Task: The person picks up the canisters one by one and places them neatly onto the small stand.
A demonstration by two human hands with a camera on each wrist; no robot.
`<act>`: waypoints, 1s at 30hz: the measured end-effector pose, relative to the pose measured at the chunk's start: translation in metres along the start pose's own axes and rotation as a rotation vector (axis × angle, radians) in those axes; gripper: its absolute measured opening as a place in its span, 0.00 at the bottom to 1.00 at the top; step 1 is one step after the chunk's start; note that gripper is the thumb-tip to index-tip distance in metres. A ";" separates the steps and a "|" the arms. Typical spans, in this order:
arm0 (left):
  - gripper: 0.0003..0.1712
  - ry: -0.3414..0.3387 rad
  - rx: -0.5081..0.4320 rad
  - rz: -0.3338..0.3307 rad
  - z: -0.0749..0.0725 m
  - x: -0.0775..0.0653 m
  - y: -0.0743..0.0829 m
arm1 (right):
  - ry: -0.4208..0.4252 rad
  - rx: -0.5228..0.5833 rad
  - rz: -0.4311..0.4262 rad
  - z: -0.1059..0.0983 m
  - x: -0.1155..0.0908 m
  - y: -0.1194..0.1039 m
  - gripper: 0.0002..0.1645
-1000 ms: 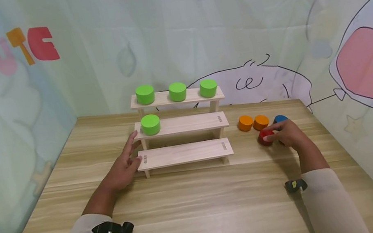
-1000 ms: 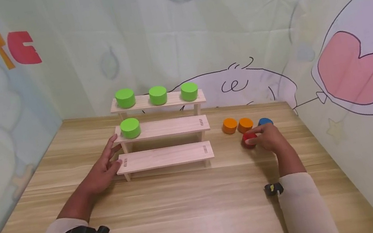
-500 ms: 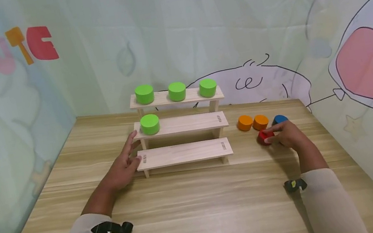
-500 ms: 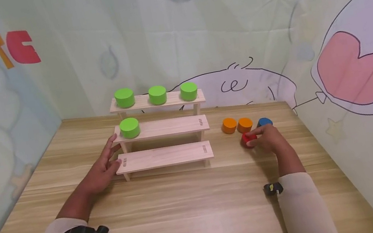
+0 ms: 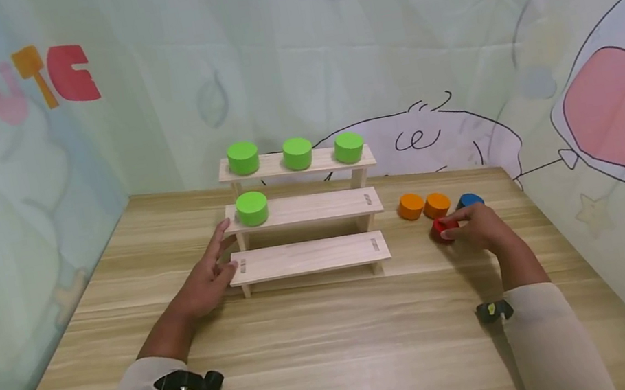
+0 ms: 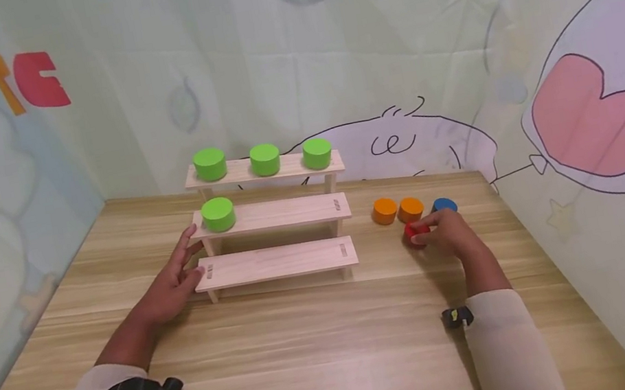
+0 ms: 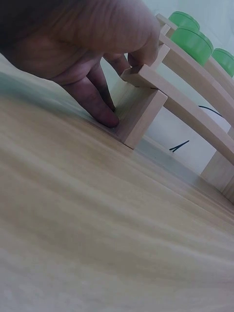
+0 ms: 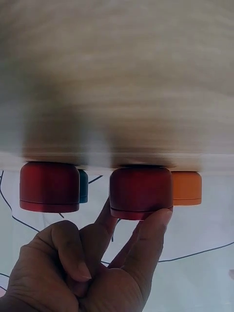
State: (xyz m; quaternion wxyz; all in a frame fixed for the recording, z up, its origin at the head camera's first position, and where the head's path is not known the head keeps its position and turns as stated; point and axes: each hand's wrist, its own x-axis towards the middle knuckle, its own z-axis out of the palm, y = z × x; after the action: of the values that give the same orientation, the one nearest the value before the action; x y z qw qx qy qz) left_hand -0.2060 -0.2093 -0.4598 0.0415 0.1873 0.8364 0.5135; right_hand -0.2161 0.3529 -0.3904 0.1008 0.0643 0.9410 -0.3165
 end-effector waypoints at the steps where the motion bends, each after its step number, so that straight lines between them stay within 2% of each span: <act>1: 0.49 -0.002 -0.002 0.001 0.000 0.000 0.000 | 0.001 0.007 -0.001 0.000 0.000 0.000 0.27; 6: 0.50 -0.005 -0.002 0.006 0.000 0.000 0.000 | 0.008 0.014 -0.040 0.000 -0.001 0.000 0.27; 12: 0.49 -0.004 -0.009 0.030 -0.001 0.000 0.001 | 0.074 0.019 -0.131 -0.002 -0.003 -0.004 0.27; 19: 0.49 -0.001 -0.012 0.026 0.000 -0.001 0.001 | 0.132 0.114 -0.172 -0.003 -0.011 -0.021 0.26; 24: 0.49 0.001 -0.005 0.015 0.000 -0.001 0.001 | 0.203 0.114 -0.183 -0.003 -0.019 -0.037 0.28; 30: 0.49 -0.006 -0.015 0.014 0.000 0.000 0.000 | 0.345 0.119 -0.238 0.000 -0.030 -0.049 0.26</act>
State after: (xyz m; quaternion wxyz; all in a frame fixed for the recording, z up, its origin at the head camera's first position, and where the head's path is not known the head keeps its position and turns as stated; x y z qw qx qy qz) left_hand -0.2064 -0.2092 -0.4601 0.0419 0.1945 0.8311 0.5193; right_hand -0.1965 0.3121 -0.3549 -0.1039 0.0117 0.9249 -0.3656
